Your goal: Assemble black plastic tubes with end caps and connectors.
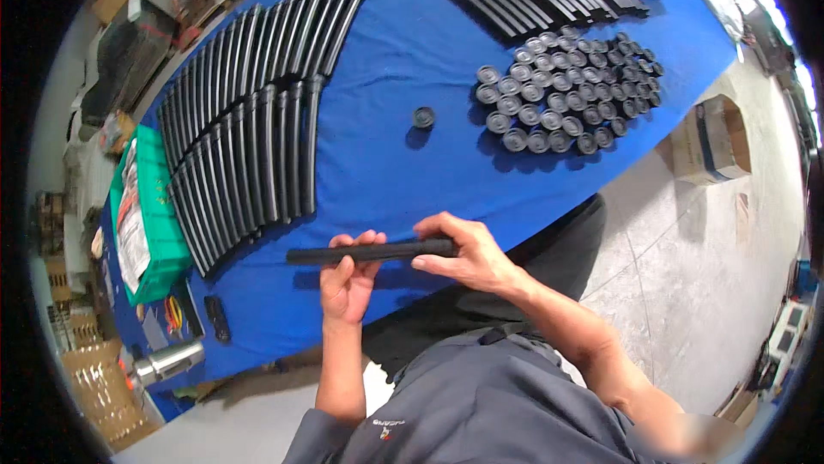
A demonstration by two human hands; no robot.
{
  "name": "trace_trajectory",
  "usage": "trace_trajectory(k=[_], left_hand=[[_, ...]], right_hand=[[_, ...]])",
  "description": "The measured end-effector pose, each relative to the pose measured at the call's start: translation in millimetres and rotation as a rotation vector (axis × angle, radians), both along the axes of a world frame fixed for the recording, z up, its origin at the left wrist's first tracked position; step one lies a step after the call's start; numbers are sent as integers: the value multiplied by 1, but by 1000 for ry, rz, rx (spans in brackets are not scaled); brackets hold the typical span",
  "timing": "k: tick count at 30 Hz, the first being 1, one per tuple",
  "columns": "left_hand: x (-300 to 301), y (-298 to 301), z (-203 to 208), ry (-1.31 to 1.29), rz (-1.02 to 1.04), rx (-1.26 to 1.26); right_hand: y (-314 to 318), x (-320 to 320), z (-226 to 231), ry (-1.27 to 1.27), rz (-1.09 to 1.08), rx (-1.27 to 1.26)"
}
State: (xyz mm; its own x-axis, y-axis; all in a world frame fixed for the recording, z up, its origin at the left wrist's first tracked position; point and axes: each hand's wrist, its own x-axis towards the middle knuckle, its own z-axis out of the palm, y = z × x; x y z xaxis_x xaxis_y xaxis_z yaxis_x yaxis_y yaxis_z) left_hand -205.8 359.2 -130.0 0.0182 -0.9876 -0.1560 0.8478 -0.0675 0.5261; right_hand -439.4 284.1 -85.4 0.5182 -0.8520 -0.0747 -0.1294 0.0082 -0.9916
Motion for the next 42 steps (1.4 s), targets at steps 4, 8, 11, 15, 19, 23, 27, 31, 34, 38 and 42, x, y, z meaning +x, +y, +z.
trace_trajectory(k=[4,8,11,15,19,23,27,31,34,38,42], left_hand=[[0,0,2,16,-13,-29],[1,3,-3,54,-4,-39],[0,2,-5,76,5,-64],[-3,1,-3,91,22,-24],[-3,-2,-2,91,15,-33],[-4,-6,0,42,-13,-23],[1,4,5,1,42,-45],[-7,8,10,-95,-54,-112],[-15,14,18,-208,-62,-62],[2,26,20,-47,-292,99],[2,29,33,-268,-427,203]], right_hand=[[3,-1,0,-20,10,-254],[3,0,4,-67,21,-306],[-4,-4,15,20,80,-62],[-2,-1,-1,-17,84,-403],[-1,-1,15,14,24,-45],[-9,-4,-1,69,78,-76],[-7,11,-14,-259,60,198],[-10,4,-11,-310,16,376],[-17,-14,-19,-468,-27,545],[-21,-18,-22,-564,65,585],[-29,-18,-21,-465,102,555]])
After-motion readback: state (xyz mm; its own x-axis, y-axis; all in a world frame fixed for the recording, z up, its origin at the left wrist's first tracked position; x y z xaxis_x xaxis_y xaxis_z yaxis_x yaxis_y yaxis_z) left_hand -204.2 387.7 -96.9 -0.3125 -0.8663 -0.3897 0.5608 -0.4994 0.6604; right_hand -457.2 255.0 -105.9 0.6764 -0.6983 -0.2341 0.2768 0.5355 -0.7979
